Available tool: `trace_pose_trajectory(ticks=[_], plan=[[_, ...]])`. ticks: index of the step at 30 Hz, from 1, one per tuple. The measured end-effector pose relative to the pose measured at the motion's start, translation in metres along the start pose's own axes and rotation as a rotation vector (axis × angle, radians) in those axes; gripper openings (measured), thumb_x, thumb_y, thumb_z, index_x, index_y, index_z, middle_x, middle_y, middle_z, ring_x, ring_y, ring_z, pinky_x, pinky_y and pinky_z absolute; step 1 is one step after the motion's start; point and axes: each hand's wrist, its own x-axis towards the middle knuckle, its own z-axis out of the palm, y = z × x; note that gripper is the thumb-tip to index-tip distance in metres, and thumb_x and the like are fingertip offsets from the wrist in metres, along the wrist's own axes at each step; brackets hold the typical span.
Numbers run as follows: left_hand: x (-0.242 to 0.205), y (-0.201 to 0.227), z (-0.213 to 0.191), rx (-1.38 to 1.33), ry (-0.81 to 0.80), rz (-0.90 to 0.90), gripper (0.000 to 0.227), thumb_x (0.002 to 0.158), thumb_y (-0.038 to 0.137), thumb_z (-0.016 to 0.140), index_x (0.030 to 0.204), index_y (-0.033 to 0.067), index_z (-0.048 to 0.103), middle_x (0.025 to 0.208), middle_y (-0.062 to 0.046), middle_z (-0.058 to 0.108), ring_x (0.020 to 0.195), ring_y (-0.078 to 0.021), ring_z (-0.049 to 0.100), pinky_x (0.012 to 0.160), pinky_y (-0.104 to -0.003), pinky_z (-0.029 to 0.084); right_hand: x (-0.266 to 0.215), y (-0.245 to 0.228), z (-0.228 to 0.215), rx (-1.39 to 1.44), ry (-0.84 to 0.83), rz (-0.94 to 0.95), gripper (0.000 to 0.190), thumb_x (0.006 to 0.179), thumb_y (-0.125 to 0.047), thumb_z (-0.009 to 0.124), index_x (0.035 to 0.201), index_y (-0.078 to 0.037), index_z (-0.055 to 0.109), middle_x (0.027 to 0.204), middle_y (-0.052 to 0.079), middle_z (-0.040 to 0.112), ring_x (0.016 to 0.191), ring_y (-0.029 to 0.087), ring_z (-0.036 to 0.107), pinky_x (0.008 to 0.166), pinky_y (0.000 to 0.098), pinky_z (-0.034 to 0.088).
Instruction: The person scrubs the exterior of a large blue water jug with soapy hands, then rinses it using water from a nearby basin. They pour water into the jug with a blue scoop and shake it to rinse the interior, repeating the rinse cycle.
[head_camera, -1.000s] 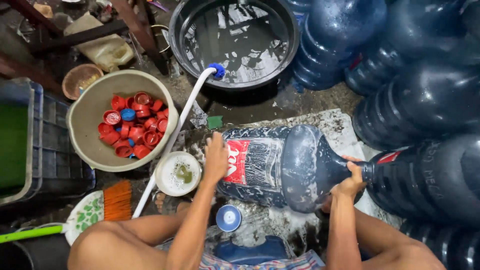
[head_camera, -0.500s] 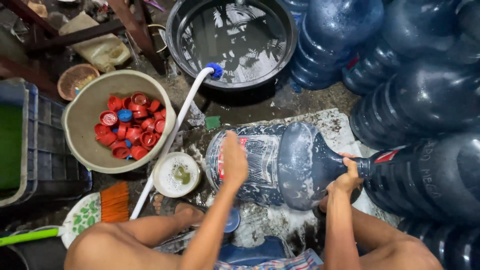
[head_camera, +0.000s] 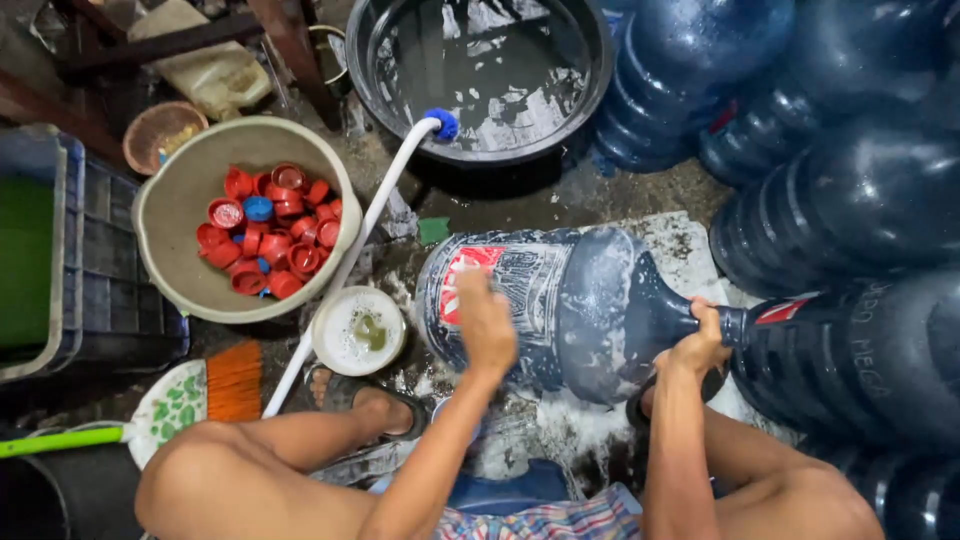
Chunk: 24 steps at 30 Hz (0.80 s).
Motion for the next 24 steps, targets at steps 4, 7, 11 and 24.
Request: trace_pose_trajectory(ticks=[4,7,11,24], plan=[[0.018,0.058,-0.052,-0.085,-0.199,0.174,0.046,0.091,0.017,0.047,0.135,0.0034,0.043,0.146,-0.021,0.034,0.138,-0.0411,0.024,0.114,-0.047,0.014,0.001,-0.007,-0.005,0.059,-0.038,0.008,0.012,0.065,-0.008,0.064,0.073,-0.014,0.057,0.070,0.002,0.060,0.067,0.013,0.062,0.059,0.0262,0.052],[0.030,-0.001,-0.065,-0.195,-0.352,0.283,0.047,0.091,0.010,0.048,0.137,0.0003,0.040,0.147,-0.021,0.033,0.138,-0.0390,0.025,0.116,-0.045,0.013,0.008,0.004,-0.014,0.069,-0.029,0.012,0.015,0.066,-0.009,0.066,0.073,-0.014,0.054,0.071,0.002,0.060,0.069,0.012,0.063,0.063,0.0265,0.052],[0.052,0.019,-0.066,0.082,-0.262,0.181,0.047,0.091,0.015,0.045,0.134,-0.0033,0.041,0.140,-0.027,0.038,0.133,-0.0434,0.030,0.113,-0.048,0.017,0.006,0.003,-0.012,0.050,-0.004,0.009,0.015,0.066,-0.012,0.066,0.074,-0.015,0.054,0.072,0.001,0.061,0.069,0.012,0.062,0.061,0.0271,0.052],[0.072,0.093,-0.023,-0.202,-0.426,0.152,0.050,0.091,0.013,0.043,0.139,-0.0030,0.036,0.143,-0.028,0.033,0.136,-0.0408,0.030,0.116,-0.043,0.019,0.029,0.020,-0.020,0.094,-0.043,-0.002,0.014,0.066,-0.009,0.065,0.075,-0.014,0.055,0.074,0.003,0.062,0.070,0.013,0.064,0.064,0.0259,0.054]])
